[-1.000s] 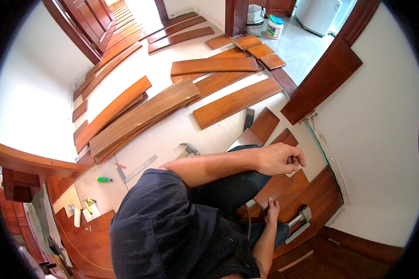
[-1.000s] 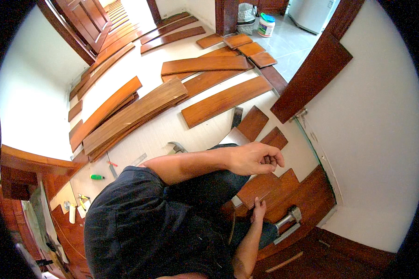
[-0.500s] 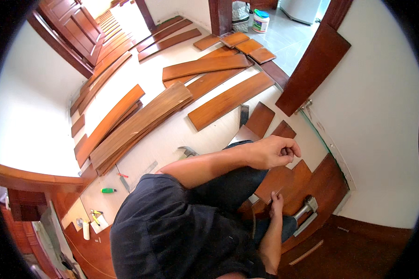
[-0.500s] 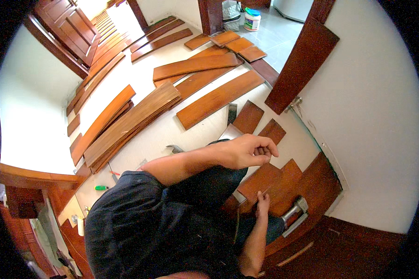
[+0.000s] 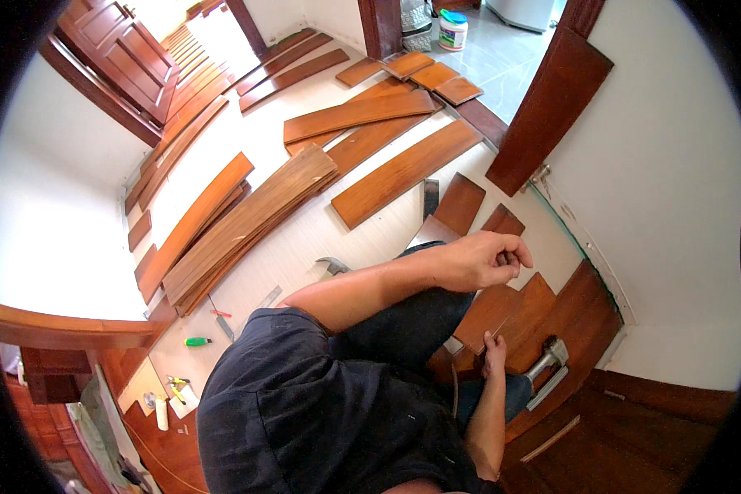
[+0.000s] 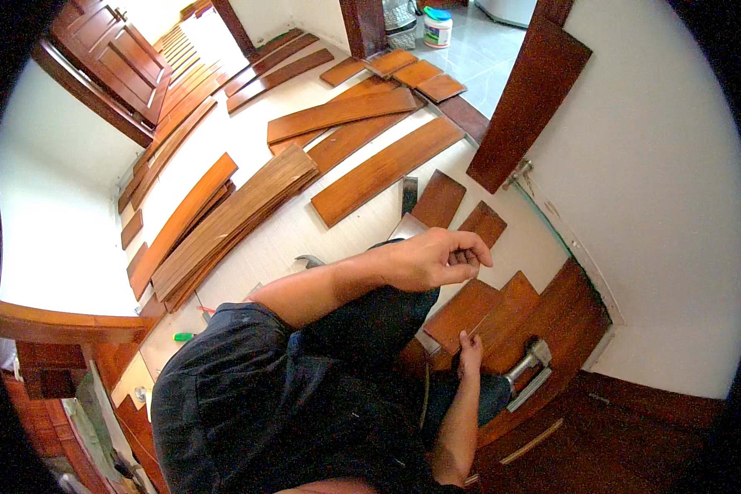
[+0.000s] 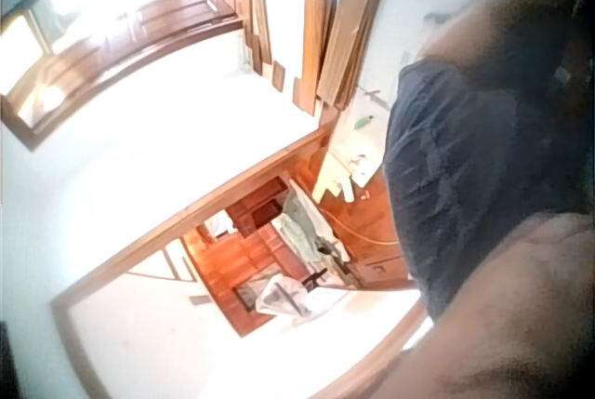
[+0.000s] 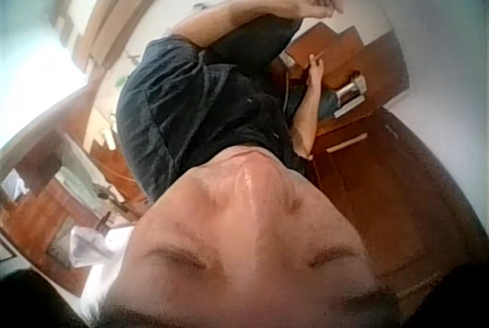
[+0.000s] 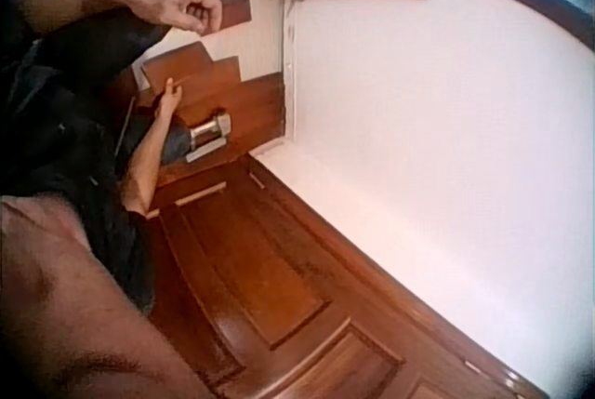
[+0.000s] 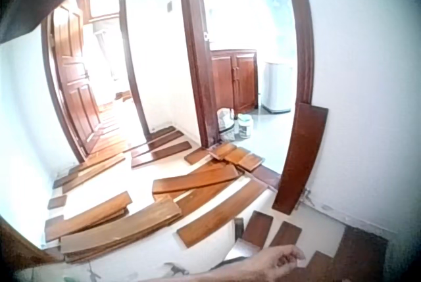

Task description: The person fits wooden floorboards into place and secures them to the subfloor using a pneumatic nail gun.

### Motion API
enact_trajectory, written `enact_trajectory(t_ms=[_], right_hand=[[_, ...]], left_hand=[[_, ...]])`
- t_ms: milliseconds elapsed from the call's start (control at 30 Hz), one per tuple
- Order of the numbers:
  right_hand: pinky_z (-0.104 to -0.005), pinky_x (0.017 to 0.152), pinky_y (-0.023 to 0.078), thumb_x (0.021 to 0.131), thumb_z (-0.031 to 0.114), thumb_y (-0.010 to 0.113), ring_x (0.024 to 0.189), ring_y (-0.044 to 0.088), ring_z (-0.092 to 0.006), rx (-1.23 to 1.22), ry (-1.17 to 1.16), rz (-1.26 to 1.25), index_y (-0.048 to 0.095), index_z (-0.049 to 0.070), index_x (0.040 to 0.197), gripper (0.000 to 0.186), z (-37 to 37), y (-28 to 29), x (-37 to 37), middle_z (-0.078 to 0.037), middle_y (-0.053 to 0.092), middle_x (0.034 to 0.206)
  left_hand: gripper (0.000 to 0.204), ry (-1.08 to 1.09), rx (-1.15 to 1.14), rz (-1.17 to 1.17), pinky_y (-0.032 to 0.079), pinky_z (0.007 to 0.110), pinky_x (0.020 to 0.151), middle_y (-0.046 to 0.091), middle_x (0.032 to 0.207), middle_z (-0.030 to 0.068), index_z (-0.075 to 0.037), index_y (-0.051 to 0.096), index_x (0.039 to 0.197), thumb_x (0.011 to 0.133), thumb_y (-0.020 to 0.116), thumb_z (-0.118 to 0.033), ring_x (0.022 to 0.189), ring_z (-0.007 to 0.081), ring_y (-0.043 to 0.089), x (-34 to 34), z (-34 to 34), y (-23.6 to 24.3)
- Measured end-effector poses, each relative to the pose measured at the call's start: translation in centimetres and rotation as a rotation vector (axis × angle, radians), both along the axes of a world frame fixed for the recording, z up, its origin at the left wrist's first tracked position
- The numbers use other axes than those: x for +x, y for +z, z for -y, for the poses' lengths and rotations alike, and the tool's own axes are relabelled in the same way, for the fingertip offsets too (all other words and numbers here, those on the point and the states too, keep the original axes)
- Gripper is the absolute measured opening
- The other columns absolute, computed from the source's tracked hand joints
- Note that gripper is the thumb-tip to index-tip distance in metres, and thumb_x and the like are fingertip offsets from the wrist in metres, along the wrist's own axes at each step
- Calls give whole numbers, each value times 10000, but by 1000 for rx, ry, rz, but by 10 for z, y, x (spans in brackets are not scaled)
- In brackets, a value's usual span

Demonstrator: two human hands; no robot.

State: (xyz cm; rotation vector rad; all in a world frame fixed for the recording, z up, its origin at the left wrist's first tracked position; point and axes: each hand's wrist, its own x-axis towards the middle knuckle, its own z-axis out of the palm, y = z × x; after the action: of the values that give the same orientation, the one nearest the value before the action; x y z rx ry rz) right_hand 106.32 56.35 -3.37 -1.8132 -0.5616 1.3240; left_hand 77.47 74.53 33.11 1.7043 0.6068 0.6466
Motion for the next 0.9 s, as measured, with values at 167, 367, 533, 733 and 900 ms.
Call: enact_trajectory(t_ms=[167, 367, 533, 733, 900], right_hand=[[-356, 881, 479, 1000, 290, 653, 995, 607, -209, 36, 25, -20, 615, -3, 1159, 335, 4, 9, -4, -78, 658, 1104], [-369, 891, 481, 998, 300, 661, 1009, 609, -225, 12, 30, 26, 609, -6, 1175, 357, -1, 4, -5, -86, 653, 1117], [-366, 944, 476, 978, 333, 688, 1058, 613, -243, 4, 52, 112, 584, -41, 1246, 471, 1, -4, 13, -138, 660, 1175], [-374, 898, 496, 945, 398, 718, 1024, 633, -255, 48, 102, 93, 576, -74, 1239, 574, 0, 13, 2, -168, 674, 1134], [-311, 899, 458, 997, 289, 668, 981, 578, -183, -54, 132, 196, 618, -20, 1178, 362, 0, 13, 2, -77, 646, 1083]], left_hand=[[272, 19, -38, -20, 529, 304, 834, 692, 1020, 70, -18, 633, 1220, 996, 620, -171, 917, 141, 640, 0, 2, 0], [209, 26, -51, -11, 510, 265, 842, 677, 1024, 25, -23, 644, 1189, 1005, 624, -118, 942, 98, 607, 3, 2, -1], [209, 39, -106, 15, 497, 248, 810, 656, 966, -6, -34, 652, 1189, 994, 650, -109, 874, 71, 582, 4, 2, -3], [145, 158, -183, 135, 505, 250, 819, 668, 946, 26, -28, 658, 1132, 1000, 608, -59, 891, 95, 625, 3, 10, 3], [233, 210, -119, 370, 503, 272, 782, 613, 958, 75, 18, 636, 1050, 920, 462, 101, 855, 152, 617, -3, 8, -11]])
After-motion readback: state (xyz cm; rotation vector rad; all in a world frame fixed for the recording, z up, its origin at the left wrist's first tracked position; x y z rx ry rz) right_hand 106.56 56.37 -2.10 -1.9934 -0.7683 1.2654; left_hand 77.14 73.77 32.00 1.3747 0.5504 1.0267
